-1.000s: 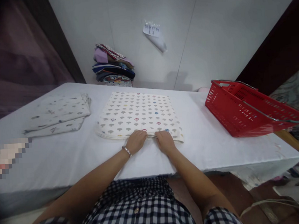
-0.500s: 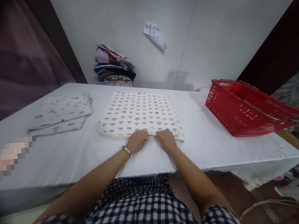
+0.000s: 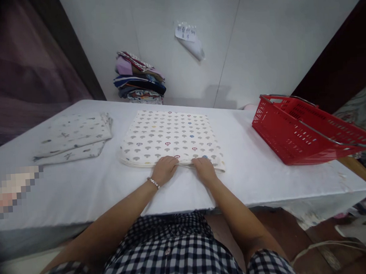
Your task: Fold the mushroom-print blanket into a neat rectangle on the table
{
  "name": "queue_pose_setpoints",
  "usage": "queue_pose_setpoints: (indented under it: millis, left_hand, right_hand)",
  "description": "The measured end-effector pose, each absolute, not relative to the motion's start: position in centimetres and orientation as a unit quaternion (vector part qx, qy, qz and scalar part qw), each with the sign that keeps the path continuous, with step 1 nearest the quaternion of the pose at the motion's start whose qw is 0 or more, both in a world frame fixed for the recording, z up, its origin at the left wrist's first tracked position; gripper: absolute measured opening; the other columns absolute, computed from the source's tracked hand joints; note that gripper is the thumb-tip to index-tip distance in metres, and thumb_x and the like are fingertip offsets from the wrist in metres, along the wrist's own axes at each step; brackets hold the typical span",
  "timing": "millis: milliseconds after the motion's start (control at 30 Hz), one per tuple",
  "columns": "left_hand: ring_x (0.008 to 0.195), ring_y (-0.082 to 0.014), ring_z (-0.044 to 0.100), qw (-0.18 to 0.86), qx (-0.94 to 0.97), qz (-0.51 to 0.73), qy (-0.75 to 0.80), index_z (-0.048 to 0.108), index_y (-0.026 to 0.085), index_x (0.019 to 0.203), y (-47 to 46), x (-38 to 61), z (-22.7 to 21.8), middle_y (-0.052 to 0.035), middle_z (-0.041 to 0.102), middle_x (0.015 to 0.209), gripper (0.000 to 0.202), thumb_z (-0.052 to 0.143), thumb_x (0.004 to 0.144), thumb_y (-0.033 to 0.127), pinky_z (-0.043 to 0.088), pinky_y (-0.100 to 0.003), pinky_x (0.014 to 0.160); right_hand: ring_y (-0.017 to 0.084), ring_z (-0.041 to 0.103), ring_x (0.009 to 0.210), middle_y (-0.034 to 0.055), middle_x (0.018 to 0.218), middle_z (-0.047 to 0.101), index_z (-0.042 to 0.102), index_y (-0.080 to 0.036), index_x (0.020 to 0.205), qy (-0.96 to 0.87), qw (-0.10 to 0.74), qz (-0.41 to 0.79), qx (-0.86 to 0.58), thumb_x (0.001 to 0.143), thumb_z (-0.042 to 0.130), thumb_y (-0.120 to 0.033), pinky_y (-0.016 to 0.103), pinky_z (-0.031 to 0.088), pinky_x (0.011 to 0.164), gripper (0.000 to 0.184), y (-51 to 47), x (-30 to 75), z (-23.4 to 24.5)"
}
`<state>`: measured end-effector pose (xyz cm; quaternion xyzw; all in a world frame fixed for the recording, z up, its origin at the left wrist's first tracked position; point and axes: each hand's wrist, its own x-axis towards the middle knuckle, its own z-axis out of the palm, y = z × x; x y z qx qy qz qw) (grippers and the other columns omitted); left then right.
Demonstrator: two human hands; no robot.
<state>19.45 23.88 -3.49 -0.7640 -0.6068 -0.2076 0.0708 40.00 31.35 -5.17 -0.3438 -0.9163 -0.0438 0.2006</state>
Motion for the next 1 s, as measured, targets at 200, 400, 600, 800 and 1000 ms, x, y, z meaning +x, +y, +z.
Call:
queue_pose_setpoints:
  millis: [200,400,600,800,1000]
  left_hand:
    - [0.087,-0.0198,0.058,0.064,-0.757,-0.193,-0.621,0.058,0.019,0.098,24.3,19.4,-3.6,-0.0054,0.065,0.090,0.017,0.045,0.087,0.016,0.042,-0.036,0.080]
    - [0.107,-0.0200,0.052,0.120,-0.788,-0.213,-0.565,0.061,0.018,0.091,24.0,19.8,-4.0,-0.0070,0.060,0.116,0.022,0.041,0.088,0.010,0.041,-0.036,0.087]
    - [0.120,-0.0220,0.043,0.121,-0.803,-0.186,-0.553,0.066,0.021,0.085,24.1,20.3,-3.9,-0.0047,0.055,0.125,0.026,0.041,0.091,0.023,0.037,-0.040,0.093]
    - [0.120,-0.0215,0.042,0.120,-0.813,-0.165,-0.546,0.065,0.018,0.077,24.8,20.6,-4.2,-0.0039,0.058,0.121,0.031,0.037,0.091,0.018,0.036,-0.039,0.094]
    - [0.113,-0.0200,0.046,0.124,-0.794,-0.199,-0.561,0.061,0.017,0.088,24.9,20.7,-4.1,-0.0062,0.059,0.116,0.021,0.040,0.088,0.013,0.038,-0.036,0.090]
  right_hand:
    - [0.021,0.049,0.096,0.0096,0.110,0.060,0.060,-0.018,0.106,-0.921,0.226,-0.038,-0.314,0.090,0.041,-0.015,0.032,0.037,0.081,0.026,31.3,39.8,-4.8]
    - [0.020,0.049,0.088,0.0094,0.096,0.062,0.061,-0.016,0.106,-0.923,0.222,-0.033,-0.312,0.089,0.041,-0.014,0.032,0.037,0.078,0.026,31.4,39.8,-5.1]
    - [0.021,0.050,0.087,0.0101,0.095,0.061,0.059,-0.016,0.108,-0.923,0.206,-0.043,-0.322,0.090,0.040,-0.015,0.032,0.037,0.077,0.027,31.3,39.8,-5.1]
    - [0.021,0.049,0.085,0.0100,0.095,0.061,0.057,-0.016,0.111,-0.921,0.214,-0.036,-0.323,0.091,0.037,-0.018,0.033,0.037,0.077,0.028,31.4,39.8,-5.3]
    - [0.021,0.049,0.084,0.0093,0.093,0.061,0.057,-0.015,0.104,-0.922,0.226,-0.011,-0.314,0.088,0.041,-0.018,0.032,0.035,0.076,0.023,31.1,39.7,-5.1]
